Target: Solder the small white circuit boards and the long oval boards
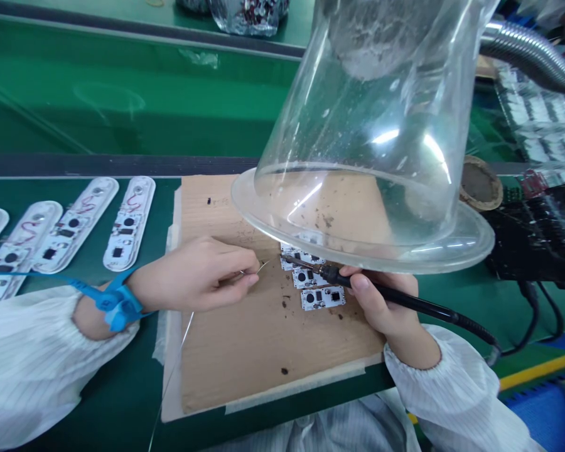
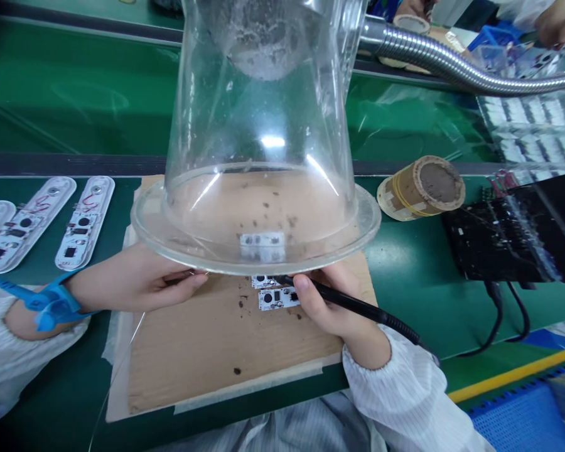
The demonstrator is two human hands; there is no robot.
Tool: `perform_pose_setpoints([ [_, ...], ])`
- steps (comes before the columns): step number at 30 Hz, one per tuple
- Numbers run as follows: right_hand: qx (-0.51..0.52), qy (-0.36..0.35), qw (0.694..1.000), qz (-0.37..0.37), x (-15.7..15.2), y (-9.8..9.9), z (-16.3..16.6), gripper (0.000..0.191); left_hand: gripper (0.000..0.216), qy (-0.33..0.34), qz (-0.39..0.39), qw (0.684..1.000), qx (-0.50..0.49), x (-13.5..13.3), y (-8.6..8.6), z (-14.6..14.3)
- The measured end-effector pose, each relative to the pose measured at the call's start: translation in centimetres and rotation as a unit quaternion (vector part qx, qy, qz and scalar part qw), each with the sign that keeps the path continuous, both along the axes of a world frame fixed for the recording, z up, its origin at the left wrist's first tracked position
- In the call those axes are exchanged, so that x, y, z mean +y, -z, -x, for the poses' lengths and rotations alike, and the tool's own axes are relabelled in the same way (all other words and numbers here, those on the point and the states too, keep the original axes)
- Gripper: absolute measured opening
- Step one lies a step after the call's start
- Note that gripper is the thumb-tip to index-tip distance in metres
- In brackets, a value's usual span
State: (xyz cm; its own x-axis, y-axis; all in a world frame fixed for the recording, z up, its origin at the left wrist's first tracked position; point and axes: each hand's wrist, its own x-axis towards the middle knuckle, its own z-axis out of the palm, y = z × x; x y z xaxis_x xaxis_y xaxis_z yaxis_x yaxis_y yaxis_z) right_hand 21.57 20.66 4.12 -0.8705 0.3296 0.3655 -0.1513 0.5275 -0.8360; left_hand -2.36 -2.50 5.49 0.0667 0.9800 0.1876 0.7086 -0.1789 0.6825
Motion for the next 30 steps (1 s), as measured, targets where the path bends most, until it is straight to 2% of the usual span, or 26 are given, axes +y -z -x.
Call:
perform_pose_setpoints([
  [5, -0.009, 0.006, 1.000, -0.008, -0.02, 0.03, -0.07, 0.015, 0.024, -0.002, 0.005, 1.000, 0.001, 0.06, -0.05, -0.02],
  [11, -0.005, 0.001, 1.000, 0.021, -0.29, -0.21, 0.10, 0.013, 0.028, 0.001, 0.007, 1.000, 0.015, 0.08, -0.14, 0.02],
  [21, -0.013, 0.003, 1.000, 0.012, -0.09, 0.12, -0.22, 0.014, 0.025, -0.002, 0.006, 1.000, 0.008, 0.05, -0.02, 0.02],
  [30, -0.013, -0.005, 0.998, 0.058, -0.23, -0.21, 0.06, 0.012, 0.025, -0.004, 0.002, 1.000, 0.015, 0.00, -0.04, 0.07],
])
